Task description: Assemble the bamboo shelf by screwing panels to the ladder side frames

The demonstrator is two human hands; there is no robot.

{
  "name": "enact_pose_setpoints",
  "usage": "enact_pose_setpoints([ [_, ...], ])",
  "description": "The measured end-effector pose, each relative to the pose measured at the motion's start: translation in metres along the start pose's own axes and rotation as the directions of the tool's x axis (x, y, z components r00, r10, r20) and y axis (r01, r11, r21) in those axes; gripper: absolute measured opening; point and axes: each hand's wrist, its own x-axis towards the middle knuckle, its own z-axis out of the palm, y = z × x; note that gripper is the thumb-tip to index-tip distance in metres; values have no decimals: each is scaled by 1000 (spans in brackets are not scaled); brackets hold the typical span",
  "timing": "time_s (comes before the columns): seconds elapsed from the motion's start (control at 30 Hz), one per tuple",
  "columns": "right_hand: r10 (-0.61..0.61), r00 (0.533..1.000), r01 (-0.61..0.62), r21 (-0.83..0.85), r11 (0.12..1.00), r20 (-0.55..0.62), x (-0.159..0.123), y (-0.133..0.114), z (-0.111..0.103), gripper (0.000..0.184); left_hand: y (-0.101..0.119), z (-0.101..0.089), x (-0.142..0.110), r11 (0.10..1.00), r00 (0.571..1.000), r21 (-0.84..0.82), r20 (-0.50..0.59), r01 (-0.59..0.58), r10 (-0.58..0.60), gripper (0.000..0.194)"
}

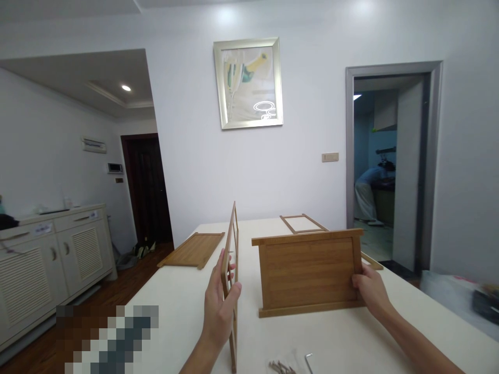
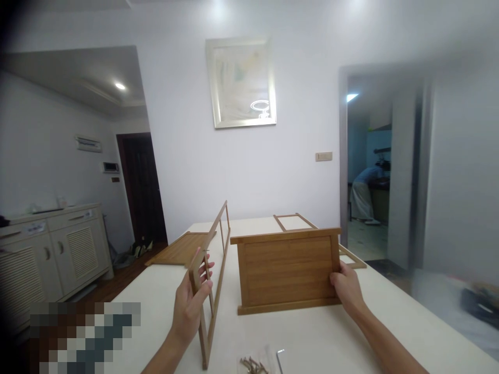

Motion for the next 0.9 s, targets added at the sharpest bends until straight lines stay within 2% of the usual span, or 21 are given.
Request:
enact_pose_setpoints([
  [0.4,11,999,-10,-18,1000,52,-3,1,6,17,4,3,-2,1000,1000,-22,25,-10,11,69],
  [0.9,-8,995,8,7,1000,99,-4,14,15,21,4,3,-1,999,999,-33,39,-5,7,71],
])
